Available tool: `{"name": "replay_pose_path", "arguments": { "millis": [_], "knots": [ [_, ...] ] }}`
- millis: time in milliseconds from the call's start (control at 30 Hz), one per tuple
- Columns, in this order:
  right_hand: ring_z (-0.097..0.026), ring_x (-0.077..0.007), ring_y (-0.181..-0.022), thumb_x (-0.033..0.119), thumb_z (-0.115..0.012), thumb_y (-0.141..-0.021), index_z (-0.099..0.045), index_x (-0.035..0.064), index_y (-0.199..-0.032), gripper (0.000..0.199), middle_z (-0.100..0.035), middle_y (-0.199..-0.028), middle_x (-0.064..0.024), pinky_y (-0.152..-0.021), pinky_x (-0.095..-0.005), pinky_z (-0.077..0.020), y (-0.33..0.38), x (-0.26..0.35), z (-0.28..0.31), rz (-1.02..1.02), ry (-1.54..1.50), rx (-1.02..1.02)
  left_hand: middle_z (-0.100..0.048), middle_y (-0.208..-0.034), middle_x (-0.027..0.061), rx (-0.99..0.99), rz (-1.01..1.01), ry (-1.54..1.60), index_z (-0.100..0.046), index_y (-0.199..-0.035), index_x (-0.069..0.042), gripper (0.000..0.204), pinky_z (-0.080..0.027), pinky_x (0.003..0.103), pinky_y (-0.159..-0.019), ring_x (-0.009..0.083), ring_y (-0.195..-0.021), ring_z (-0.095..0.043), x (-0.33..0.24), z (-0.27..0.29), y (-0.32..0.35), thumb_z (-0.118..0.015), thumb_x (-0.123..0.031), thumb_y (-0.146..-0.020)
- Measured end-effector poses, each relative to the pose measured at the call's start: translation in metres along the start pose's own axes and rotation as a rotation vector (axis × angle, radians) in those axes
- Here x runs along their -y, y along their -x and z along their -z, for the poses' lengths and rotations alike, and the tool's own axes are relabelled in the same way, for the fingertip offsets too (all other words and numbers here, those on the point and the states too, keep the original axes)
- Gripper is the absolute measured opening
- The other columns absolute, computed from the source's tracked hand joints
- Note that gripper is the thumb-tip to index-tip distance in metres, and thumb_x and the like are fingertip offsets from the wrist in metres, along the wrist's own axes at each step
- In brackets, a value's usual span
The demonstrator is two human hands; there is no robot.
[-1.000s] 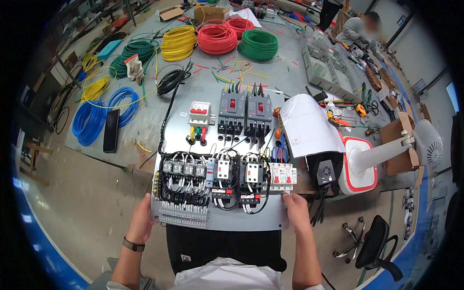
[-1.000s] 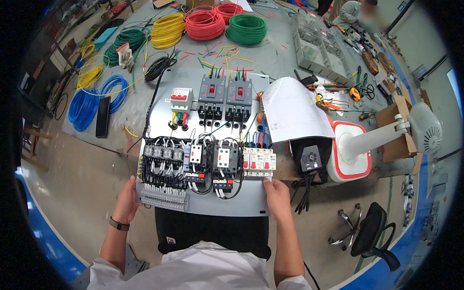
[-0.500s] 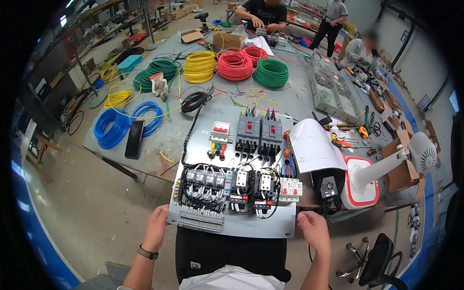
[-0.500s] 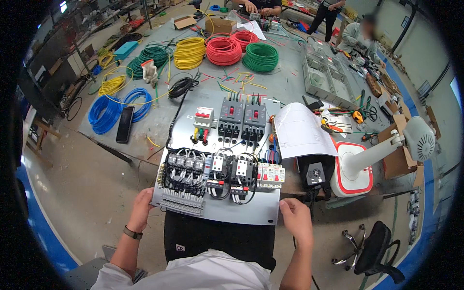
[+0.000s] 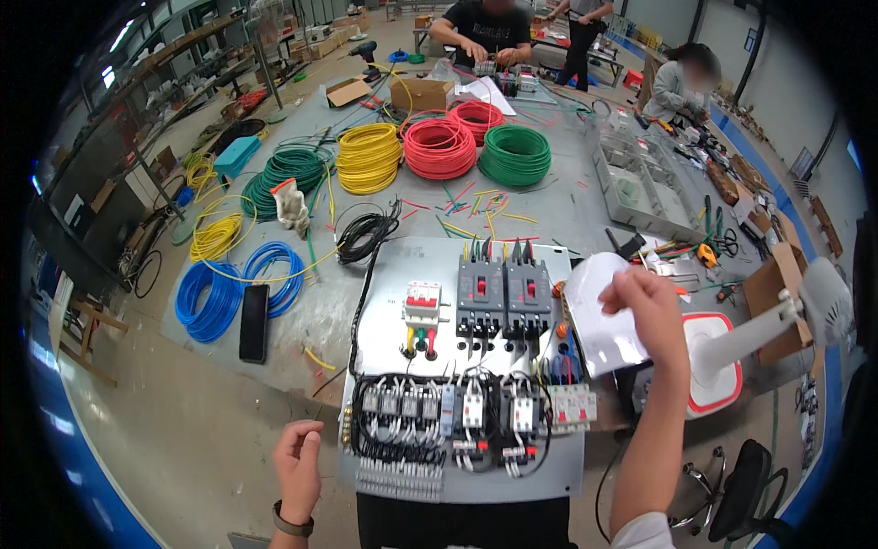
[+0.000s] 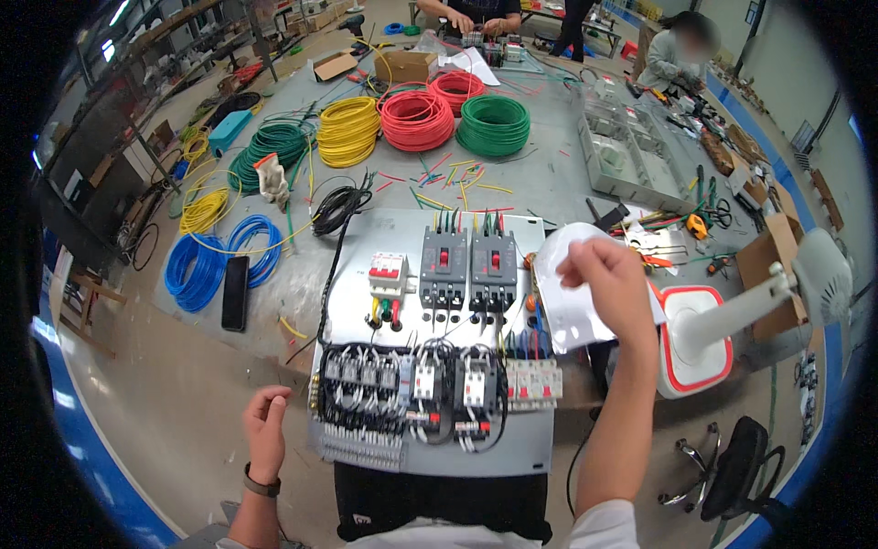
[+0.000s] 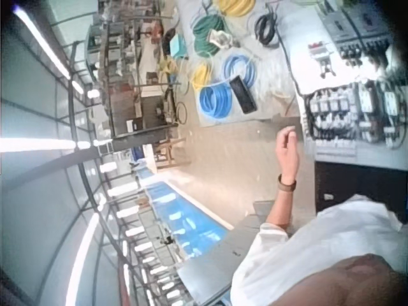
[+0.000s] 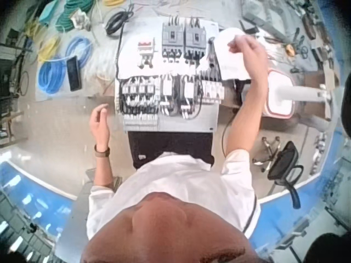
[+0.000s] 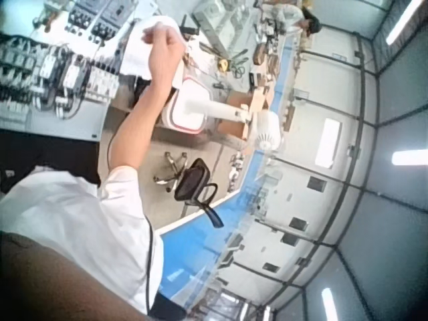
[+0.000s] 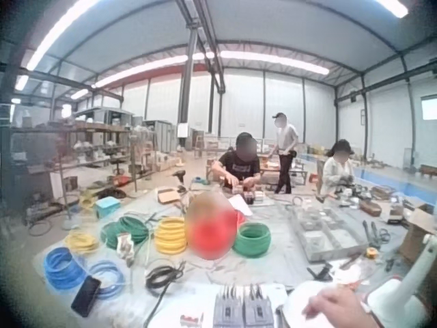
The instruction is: The person assembles an electrical control panel by stripping and connecting colored wires to circuit breakers and terminal blocks. They use wire strippers and pliers to prepare and secure the connections on a metal panel.
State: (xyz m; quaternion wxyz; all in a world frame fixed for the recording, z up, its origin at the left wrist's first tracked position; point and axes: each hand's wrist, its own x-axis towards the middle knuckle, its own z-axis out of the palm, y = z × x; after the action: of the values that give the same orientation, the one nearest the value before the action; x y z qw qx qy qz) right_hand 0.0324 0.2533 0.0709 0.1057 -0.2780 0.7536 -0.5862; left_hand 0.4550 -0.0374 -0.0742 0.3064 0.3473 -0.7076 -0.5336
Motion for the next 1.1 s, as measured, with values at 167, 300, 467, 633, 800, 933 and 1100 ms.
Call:
{"name": "replay_pose_path", "arguments": {
  "millis": [167,300,467,633,800,933,1100],
  "knots": [
    [-0.062,-0.0118,-0.072,0.02,-0.059,-0.104,-0.067,-0.004,-0.086,0.031,-0.066,-0.076,-0.0051,-0.069,-0.0286,-0.0502,-0.172,-0.013,-0.021,0.096,0.295,0.116,-0.071,-0.103,0.0093,0.019,-0.126,-0.097,-0.071,-0.104,0.001,0.012,-0.05,0.03,-0.086,0.0181,-0.093,-0.065,-0.056,-0.056,-0.141,-0.062,-0.004,-0.098],
    [-0.065,-0.0228,-0.073,0.012,-0.062,-0.099,-0.067,-0.0046,-0.101,0.018,-0.069,-0.083,-0.014,-0.07,-0.0341,-0.0516,-0.231,-0.032,-0.042,0.164,0.512,0.263,-0.072,-0.102,0.0099,0.081,-0.128,-0.106,-0.072,-0.104,0.001,0.012,-0.05,0.03,-0.084,0.0176,-0.093,-0.065,-0.087,-0.083,-0.219,-0.062,-0.003,-0.097],
    [-0.068,-0.0284,-0.077,0.011,-0.064,-0.097,-0.07,-0.0032,-0.107,0.019,-0.072,-0.09,-0.0191,-0.072,-0.0379,-0.0534,-0.241,-0.022,-0.047,0.113,0.593,0.439,-0.071,-0.101,0.0085,0.081,-0.176,-0.168,-0.072,-0.105,0.001,0.013,-0.049,0.029,-0.081,0.016,-0.091,-0.065,-0.102,-0.09,-0.226,-0.063,-0.005,-0.097],
    [-0.066,-0.023,-0.075,0.017,-0.064,-0.097,-0.072,-0.0021,-0.11,0.024,-0.072,-0.086,-0.0152,-0.073,-0.0369,-0.0536,-0.244,-0.018,-0.039,0.21,0.568,0.466,-0.071,-0.1,0.0068,0.094,-0.121,-0.192,-0.072,-0.107,-0.001,0.014,-0.05,0.029,-0.08,0.0144,-0.09,-0.063,-0.097,-0.08,-0.215,-0.064,-0.008,-0.098],
    [-0.069,-0.0288,-0.089,0.018,-0.066,-0.096,-0.072,-0.0009,-0.11,0.024,-0.073,-0.099,-0.0171,-0.082,-0.0386,-0.0554,-0.231,-0.025,-0.052,0.235,0.613,0.514,-0.073,-0.101,0.011,0.144,-0.281,-0.308,-0.071,-0.109,0.0,0.018,-0.052,0.033,-0.082,0.0181,-0.09,-0.067,-0.102,-0.084,-0.246,-0.066,-0.012,-0.097],
    [-0.063,-0.0357,-0.115,0.022,-0.069,-0.096,-0.071,0.002,-0.118,0.03,-0.068,-0.122,-0.019,-0.101,-0.0431,-0.0509,-0.216,-0.053,-0.06,0.406,0.733,0.457,-0.074,-0.102,0.0119,0.204,-0.338,-0.35,-0.071,-0.11,0.0,0.021,-0.053,0.033,-0.081,0.0204,-0.092,-0.069,-0.109,-0.107,-0.326,-0.067,-0.015,-0.097],
    [-0.057,-0.0382,-0.125,0.03,-0.07,-0.096,-0.07,0.0013,-0.121,0.038,-0.064,-0.131,-0.0213,-0.108,-0.0462,-0.0446,-0.213,-0.085,-0.088,0.476,0.702,0.356,-0.074,-0.1,0.0155,0.188,-0.431,-0.421,-0.068,-0.113,0.003,0.029,-0.056,0.038,-0.083,0.0266,-0.093,-0.072,-0.116,-0.132,-0.479,-0.067,-0.02,-0.095]
  ]
}}
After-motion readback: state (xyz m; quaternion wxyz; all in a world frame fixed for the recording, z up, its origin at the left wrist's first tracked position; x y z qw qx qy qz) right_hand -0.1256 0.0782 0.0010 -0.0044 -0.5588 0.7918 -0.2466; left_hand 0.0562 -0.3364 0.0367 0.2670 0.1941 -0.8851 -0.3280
